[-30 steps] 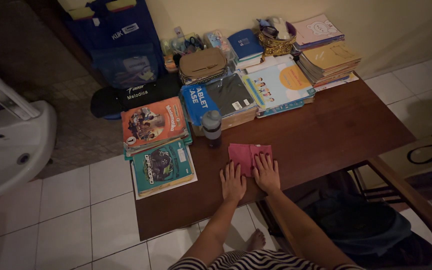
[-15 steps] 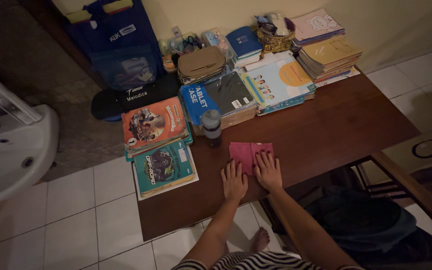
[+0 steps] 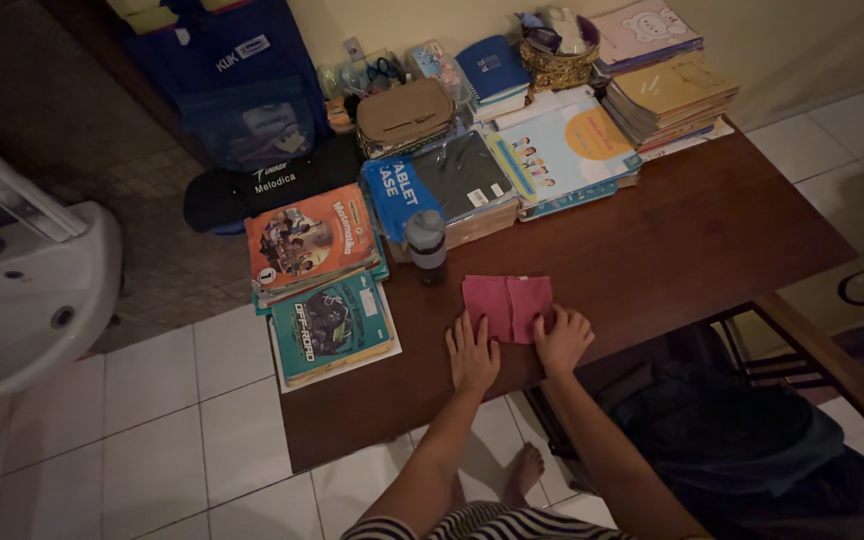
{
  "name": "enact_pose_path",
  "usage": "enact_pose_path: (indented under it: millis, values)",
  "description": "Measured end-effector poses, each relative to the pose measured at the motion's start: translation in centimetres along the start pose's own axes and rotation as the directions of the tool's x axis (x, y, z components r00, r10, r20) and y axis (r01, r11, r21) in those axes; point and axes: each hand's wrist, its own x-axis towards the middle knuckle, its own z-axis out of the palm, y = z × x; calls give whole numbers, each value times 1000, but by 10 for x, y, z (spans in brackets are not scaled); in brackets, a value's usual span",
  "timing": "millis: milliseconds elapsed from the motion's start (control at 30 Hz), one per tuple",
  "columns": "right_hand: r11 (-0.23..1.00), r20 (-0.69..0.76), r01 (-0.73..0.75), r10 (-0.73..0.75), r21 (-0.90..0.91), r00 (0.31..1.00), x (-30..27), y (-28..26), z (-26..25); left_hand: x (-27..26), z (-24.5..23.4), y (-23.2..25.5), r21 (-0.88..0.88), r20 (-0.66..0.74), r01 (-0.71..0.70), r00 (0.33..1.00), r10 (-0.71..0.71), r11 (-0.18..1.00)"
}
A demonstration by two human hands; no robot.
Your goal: Wiping a marble table with a cloth and organizing items on it.
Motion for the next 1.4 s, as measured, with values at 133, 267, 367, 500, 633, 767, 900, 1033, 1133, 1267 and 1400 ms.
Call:
enact_pose_path:
  millis: [133,267,367,500,633,767,900,1033,1133,1267,1400]
  values:
    - [999,22,-47,47,17,999,11,-1,-2,1,-1,-1,27,-38,-13,999,14,1000]
    - [967,323,-252,231,24,918,38,4,-10,-1,0,0,-17,-34,4,999,-4,1000]
    - [936,492,-352,319,-28,810,58,24,4,-1,-2,1,-19,-47,6,999,-7,1000]
    - [849,664,-506,291,153,689,67,83,71,-1,-8,2,-30,-70,-11,998,9,999]
    - [448,670,-630,89,634,737,64,73,68,-1,-4,2,-49,-39,25,999,-27,999]
    - [415,644,-614,85,671,761,67,43,43,0,-5,3,7,-18,68,998,-68,998]
    - [793,552,-381,68,475,831,68,-21,-10,1,-3,2,26,58,98,993,-99,995]
    - [821,649,-386,26,420,761,57,-66,-19,2,-10,4,33,56,86,995,-88,996]
    - [829,692,-406,32,385,721,39,-69,19,4,-16,6,98,161,107,979,-122,989]
    - [820,463,-65,-254,569,849,22,-70,54,6,-14,5,123,245,111,960,-139,986]
    - [834,497,-98,-225,543,838,20,-81,42,4,0,-2,11,206,132,970,-131,991]
